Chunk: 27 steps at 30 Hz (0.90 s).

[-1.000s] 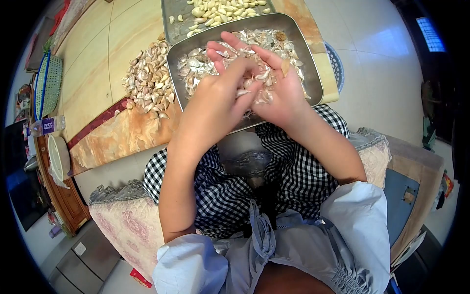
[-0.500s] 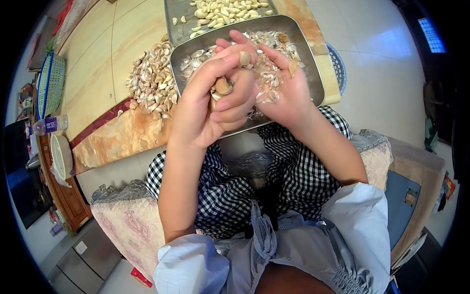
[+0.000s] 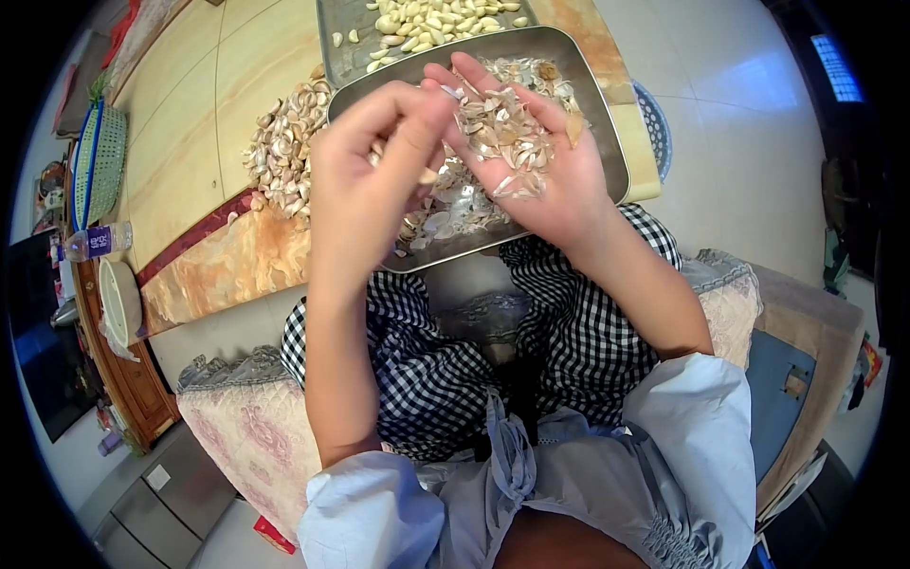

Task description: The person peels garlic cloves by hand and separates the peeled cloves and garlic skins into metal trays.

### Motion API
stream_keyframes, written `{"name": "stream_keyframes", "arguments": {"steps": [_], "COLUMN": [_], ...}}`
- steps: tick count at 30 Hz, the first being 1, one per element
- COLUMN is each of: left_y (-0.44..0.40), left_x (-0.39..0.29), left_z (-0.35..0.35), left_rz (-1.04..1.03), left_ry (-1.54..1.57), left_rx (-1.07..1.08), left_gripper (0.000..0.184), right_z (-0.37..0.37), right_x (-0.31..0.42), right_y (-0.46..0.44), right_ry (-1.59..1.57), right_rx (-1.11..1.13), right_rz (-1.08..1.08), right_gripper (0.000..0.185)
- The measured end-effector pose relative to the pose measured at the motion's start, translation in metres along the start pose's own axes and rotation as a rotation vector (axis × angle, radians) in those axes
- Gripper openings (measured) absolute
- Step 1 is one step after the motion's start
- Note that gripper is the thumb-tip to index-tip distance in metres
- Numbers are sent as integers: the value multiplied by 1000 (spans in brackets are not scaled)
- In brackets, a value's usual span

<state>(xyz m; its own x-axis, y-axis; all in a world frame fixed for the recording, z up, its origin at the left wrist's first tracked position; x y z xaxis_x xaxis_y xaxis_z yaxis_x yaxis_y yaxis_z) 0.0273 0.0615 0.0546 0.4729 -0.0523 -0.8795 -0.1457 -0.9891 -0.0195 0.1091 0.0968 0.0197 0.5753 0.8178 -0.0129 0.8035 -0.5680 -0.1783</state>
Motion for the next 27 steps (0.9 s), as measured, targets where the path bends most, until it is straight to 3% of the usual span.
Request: {"name": "stream_keyframes", "arguments": {"steps": [2,3,6,8,10,13,16,20,23,26,27], "left_y": [4,4,1,0,0,-1,-1,-1,1,2,2], "left_x": [-20,-16,-6,1,0,4,3,7,0,-2,-2], "left_z": [-12,-15,-19,-18,-22,-19,-24,-22,-25,-26,-26], "left_rz": [-187,-90,8,-54,-144,-99,-110,-8,-137,-228,-202], "left_ry": [-893,-1058,-1191,-1254,-1325,-1346,-1375,-1423,-1437,-1443,-1436], "left_rx": [-102,-130,-44,-23,-60,-58,-62,-27,-100,-78,-82], "left_gripper": [18,19,21,25,27,28,28,37,30,18,18], "right_z": [1,1,-1,-1,1,-10,-3,-2,1,-1,-1], "right_x": [2,3,3,3,4,3,1,0,-1,3,1], "right_y": [1,1,1,1,1,4,1,1,2,3,3], "right_ry": [36,90,140,137,333,531,261,251,202,388,216], "right_rx": [20,64,85,64,7,21,3,-12,-36,-27,-9], "right_rz": [2,-11,-26,-26,-43,-50,-42,-39,-20,-1,-8], "right_gripper": [42,44,47,47,47,47,47,48,45,46,46]}}
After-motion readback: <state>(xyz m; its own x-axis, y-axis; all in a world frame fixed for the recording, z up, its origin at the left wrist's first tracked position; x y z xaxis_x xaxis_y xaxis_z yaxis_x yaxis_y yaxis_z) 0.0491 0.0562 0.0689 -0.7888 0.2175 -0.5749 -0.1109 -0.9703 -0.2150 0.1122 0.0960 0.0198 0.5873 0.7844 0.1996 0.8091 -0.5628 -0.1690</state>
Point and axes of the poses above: each hand's wrist, its own y-axis away from the middle knuckle, its own z-axis out of the back of the hand, x = y × z, the point moved 7 cm from there along -y, towards the middle knuckle, and after that the axes turned 13 degrees about x, right-handed, at the moved point
